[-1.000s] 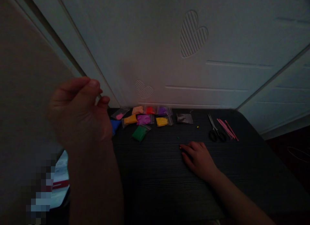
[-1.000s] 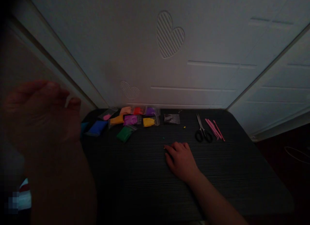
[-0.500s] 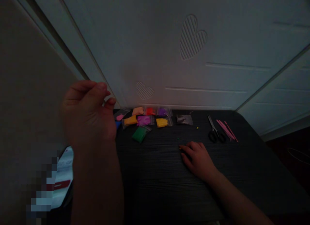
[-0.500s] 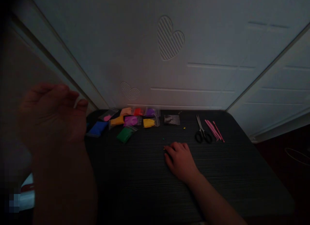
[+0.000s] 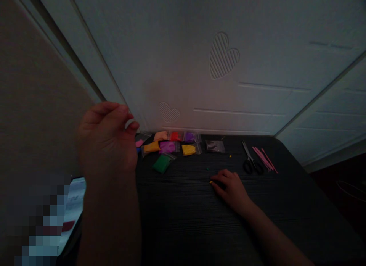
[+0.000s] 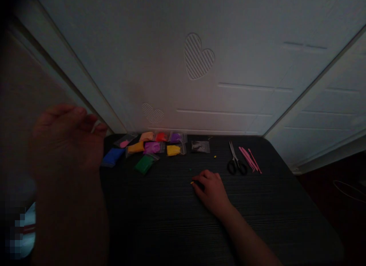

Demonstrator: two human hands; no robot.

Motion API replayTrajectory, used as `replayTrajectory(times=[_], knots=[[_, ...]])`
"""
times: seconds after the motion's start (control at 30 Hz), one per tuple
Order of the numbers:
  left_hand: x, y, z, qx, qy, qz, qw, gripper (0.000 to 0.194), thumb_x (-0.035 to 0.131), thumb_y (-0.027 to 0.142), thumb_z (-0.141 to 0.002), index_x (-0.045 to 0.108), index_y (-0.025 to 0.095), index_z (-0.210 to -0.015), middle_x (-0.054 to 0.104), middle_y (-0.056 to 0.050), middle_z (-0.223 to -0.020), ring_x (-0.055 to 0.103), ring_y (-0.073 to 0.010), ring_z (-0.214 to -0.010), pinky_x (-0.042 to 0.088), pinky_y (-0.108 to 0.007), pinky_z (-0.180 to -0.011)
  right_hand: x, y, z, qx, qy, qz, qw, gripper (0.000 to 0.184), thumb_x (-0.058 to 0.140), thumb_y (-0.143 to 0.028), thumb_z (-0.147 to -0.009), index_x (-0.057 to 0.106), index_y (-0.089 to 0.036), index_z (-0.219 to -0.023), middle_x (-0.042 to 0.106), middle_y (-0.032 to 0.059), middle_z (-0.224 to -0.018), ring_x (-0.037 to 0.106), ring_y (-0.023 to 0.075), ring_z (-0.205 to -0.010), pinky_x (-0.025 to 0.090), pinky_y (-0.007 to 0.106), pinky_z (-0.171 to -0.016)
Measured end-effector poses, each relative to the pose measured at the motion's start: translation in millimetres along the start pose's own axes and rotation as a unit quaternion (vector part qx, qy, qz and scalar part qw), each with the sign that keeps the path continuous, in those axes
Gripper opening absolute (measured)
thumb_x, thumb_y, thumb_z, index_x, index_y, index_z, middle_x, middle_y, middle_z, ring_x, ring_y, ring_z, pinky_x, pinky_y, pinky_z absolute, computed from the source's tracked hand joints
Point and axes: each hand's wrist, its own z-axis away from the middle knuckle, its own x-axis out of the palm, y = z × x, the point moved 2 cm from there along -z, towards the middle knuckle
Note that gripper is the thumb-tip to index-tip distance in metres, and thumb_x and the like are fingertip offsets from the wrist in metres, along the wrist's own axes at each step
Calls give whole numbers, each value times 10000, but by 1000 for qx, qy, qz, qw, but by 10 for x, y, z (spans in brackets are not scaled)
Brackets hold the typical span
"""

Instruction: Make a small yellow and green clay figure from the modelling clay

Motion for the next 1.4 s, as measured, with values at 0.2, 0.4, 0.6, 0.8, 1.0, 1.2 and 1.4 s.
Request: replayTrajectory(times=[0.2, 0.4, 0.6, 0.8, 1.0, 1.2, 1.4], knots=[[77, -94, 85, -47, -43, -1, 998, 145, 585, 49, -614, 567, 178, -678, 506, 29, -639, 492, -77, -568, 392, -215, -494, -201, -144, -17, 0, 27, -113, 993, 138, 463, -237, -787, 574, -227, -869, 539, 28, -859, 513, 141, -816, 406, 290, -729], [316, -16, 447, -103, -325, -255, 905, 174, 600, 186, -661, 600, 235, -827, 595, -23, -879, 553, -173, -811, 445, -305, -705, -1096, -746, -171, -113, 169, -128, 971, 151, 520, -200, -747, 554, -238, -889, 547, 32, -870, 519, 145, -833, 439, 276, -706], [331, 390, 644, 48, -378, -293, 877, 226, 609, 214, -644, 600, 328, -838, 595, 5, -902, 536, -197, -903, 449, -301, -767, -1504, -1232, -211, -230, 290, -84, 925, 263, 560, -128, -686, 536, -270, -907, 577, 10, -716, 546, 147, -685, 457, 287, -567], [314, 478, 648, 97, -406, -315, 853, 337, 651, 214, -588, 595, 379, -876, 606, 16, -894, 560, -208, -844, 487, -294, -705, -1441, -1223, -146, -249, 293, -52, 922, 350, 601, -134, -651, 529, -302, -950, 607, -18, -676, 575, 151, -629, 462, 384, -727], [346, 475, 694, 103, -441, -327, 829, 354, 662, 206, -568, 597, 376, -872, 618, 28, -853, 570, -192, -797, 494, -266, -682, -1389, -1217, -90, -217, 278, -52, 934, 359, 603, -191, -673, 521, -332, -992, 632, -27, -708, 584, 164, -687, 446, 385, -756], [349, 502, 743, 90, -407, -349, 839, 310, 658, 233, -576, 603, 380, -843, 621, 28, -860, 573, -201, -789, 497, -283, -663, -1415, -1264, -83, -201, 300, -50, 931, 356, 564, -197, -700, 524, -383, -1001, 634, -32, -687, 594, 176, -672, 450, 402, -761], [432, 511, 775, 94, -388, -328, 856, 238, 657, 260, -591, 616, 358, -804, 624, 21, -822, 576, -188, -768, 503, -273, -655, -1430, -1269, -72, -207, 291, -43, 933, 312, 560, -199, -708, 549, -367, -970, 630, -29, -678, 597, 171, -672, 453, 384, -762]])
